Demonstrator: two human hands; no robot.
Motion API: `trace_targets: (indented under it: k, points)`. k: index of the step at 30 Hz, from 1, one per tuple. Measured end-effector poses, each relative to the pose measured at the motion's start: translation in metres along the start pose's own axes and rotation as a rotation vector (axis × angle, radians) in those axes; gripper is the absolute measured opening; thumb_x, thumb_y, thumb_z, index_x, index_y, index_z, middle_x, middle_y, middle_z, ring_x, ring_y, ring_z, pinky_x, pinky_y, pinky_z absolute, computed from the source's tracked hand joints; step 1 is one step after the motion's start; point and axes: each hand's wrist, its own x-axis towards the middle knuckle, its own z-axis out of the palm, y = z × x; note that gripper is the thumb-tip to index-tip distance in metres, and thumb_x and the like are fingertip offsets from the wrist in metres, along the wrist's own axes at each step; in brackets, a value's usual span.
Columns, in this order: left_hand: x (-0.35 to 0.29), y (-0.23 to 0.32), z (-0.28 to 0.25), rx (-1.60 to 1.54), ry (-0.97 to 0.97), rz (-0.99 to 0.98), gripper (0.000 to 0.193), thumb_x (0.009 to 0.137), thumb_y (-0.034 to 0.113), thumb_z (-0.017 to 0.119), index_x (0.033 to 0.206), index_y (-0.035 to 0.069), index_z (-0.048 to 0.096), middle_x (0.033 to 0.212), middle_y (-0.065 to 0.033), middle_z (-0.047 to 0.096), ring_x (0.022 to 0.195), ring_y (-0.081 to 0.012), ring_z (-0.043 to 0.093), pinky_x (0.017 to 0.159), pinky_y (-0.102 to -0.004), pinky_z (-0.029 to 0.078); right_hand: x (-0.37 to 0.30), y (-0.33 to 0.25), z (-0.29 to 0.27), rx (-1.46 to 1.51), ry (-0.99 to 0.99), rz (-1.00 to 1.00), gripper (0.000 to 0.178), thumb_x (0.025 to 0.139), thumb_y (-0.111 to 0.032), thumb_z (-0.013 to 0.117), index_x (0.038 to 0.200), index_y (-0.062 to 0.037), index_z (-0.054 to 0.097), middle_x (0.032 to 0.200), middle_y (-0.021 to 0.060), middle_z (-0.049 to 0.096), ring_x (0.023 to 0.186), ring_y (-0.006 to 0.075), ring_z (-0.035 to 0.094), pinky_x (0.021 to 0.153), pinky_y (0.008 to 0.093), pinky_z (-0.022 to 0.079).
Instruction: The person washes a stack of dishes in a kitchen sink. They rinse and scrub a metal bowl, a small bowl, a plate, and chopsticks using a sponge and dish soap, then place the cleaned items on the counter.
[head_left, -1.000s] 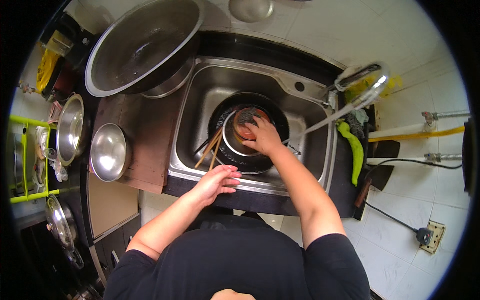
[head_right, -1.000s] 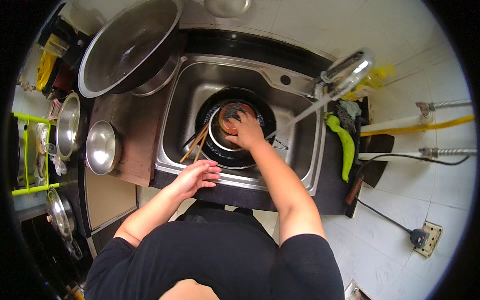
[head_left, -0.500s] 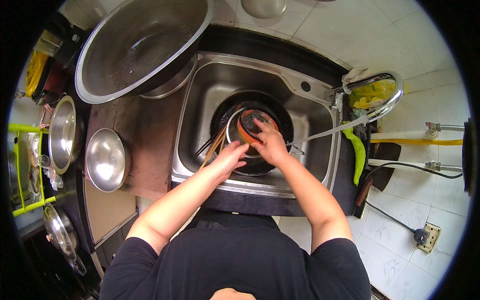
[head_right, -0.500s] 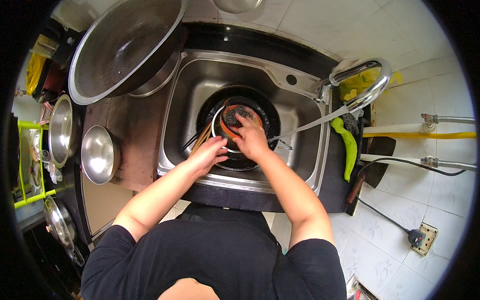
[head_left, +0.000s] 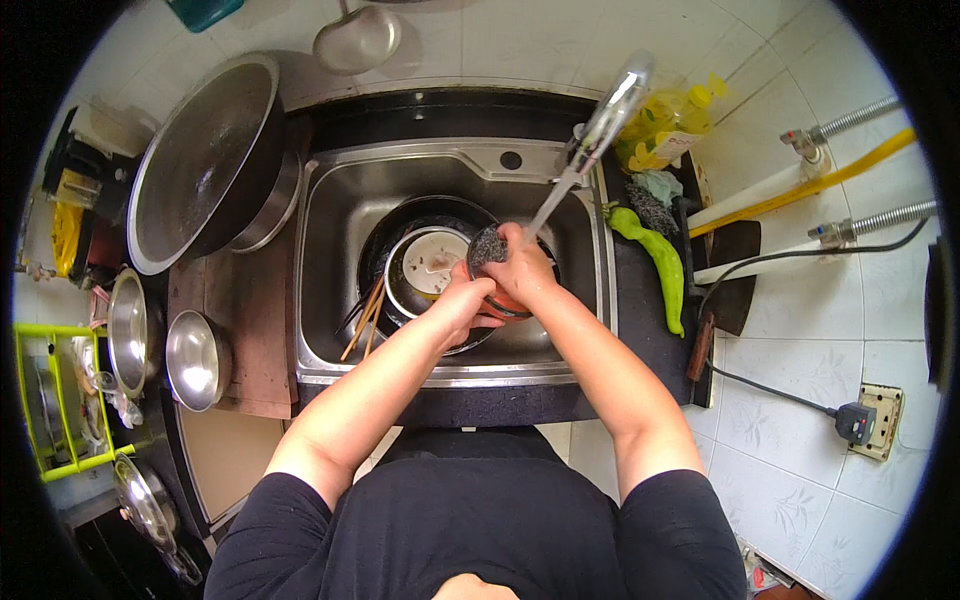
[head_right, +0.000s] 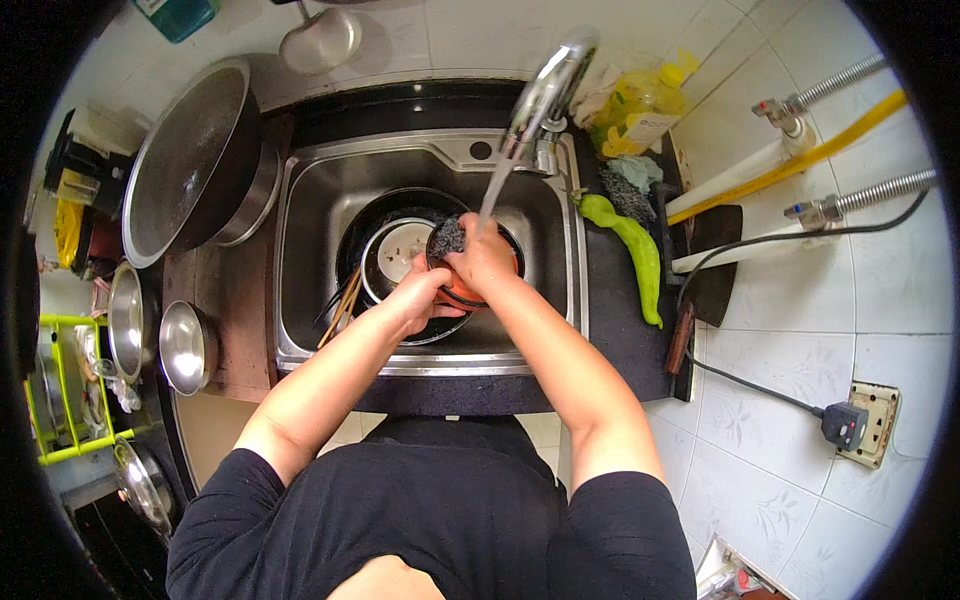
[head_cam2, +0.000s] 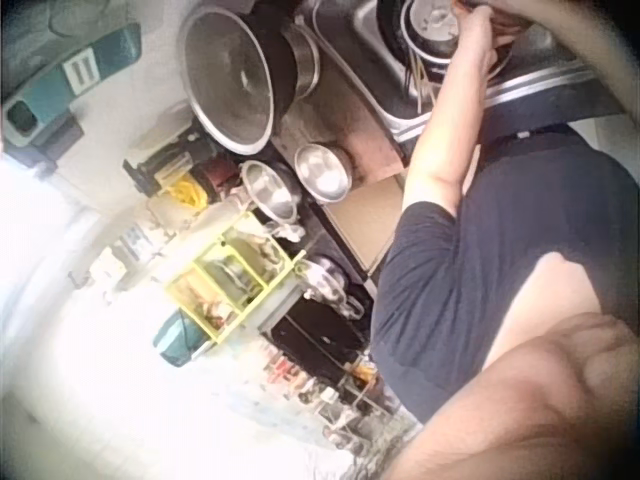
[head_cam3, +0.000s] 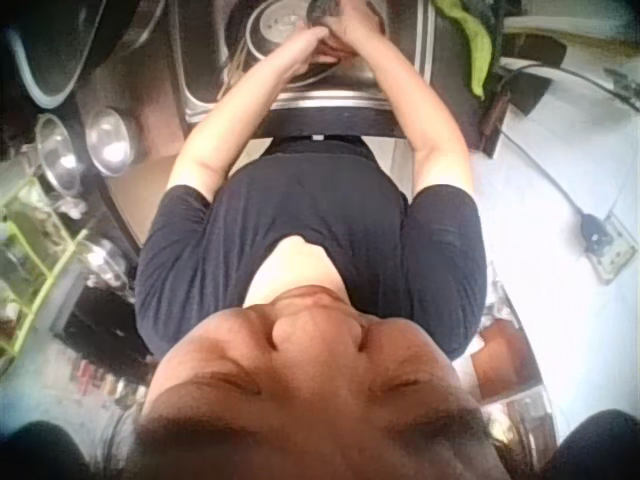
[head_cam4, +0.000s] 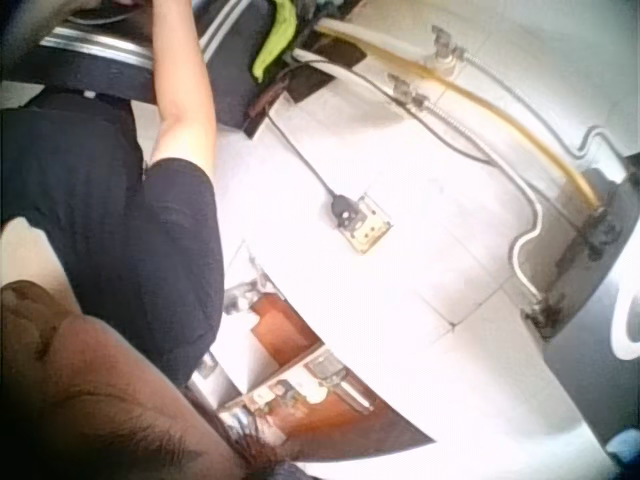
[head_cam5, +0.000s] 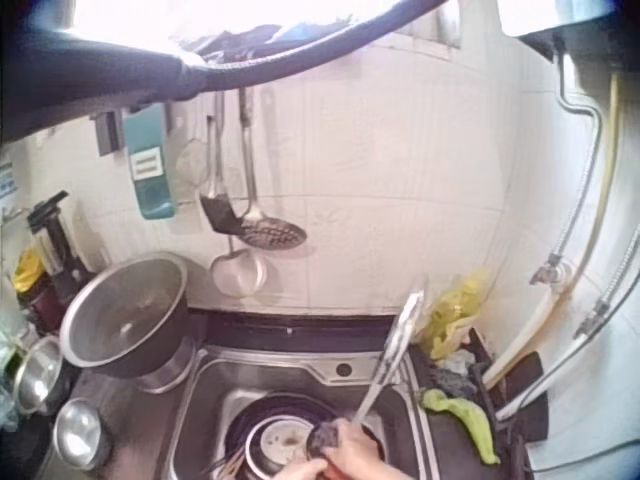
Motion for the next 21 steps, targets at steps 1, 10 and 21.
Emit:
trace_targets:
  k: [1, 10, 21]
  points:
    - [0.003, 0.002, 0.003, 0.045, -0.005, 0.018, 0.055, 0.072, 0.005, 0.047, 0.122, 0.011, 0.024, 0.096, -0.0134, 0.057, 0.079, -0.0245, 0.062, 0.065, -0.0392, 0.055, 0.003, 0.008, 0.002, 0.057, 0.02, -0.09, 0.043, 0.067, -0.015, 0.068, 0.106, -0.0067, 0.054, 0.111, 0.0168, 0.052, 0.102, 0.0347, 0.051, 0.086, 0.0377, 0.043]
    - [0.015, 0.002, -0.001, -0.033, -0.135, -0.113, 0.05, 0.071, -0.002, 0.043, 0.119, 0.009, 0.034, 0.096, -0.0144, 0.057, 0.075, -0.0273, 0.064, 0.057, -0.0404, 0.056, 0.003, 0.012, -0.022, -0.259, 0.147, -0.395, 0.02, 0.066, -0.015, 0.062, 0.078, -0.0049, 0.05, 0.091, 0.0146, 0.054, 0.079, 0.0345, 0.058, 0.063, 0.0428, 0.048]
    - [0.034, -0.006, -0.044, 0.855, 0.648, 0.72, 0.069, 0.066, -0.006, 0.05, 0.131, 0.007, 0.03, 0.115, -0.0235, 0.046, 0.108, -0.0394, 0.045, 0.091, -0.0405, 0.039, 0.017, 0.015, -0.003, -0.15, -0.397, -0.113, 0.047, 0.069, -0.043, 0.06, 0.102, -0.0095, 0.059, 0.094, 0.0137, 0.063, 0.09, 0.0307, 0.06, 0.077, 0.0395, 0.047]
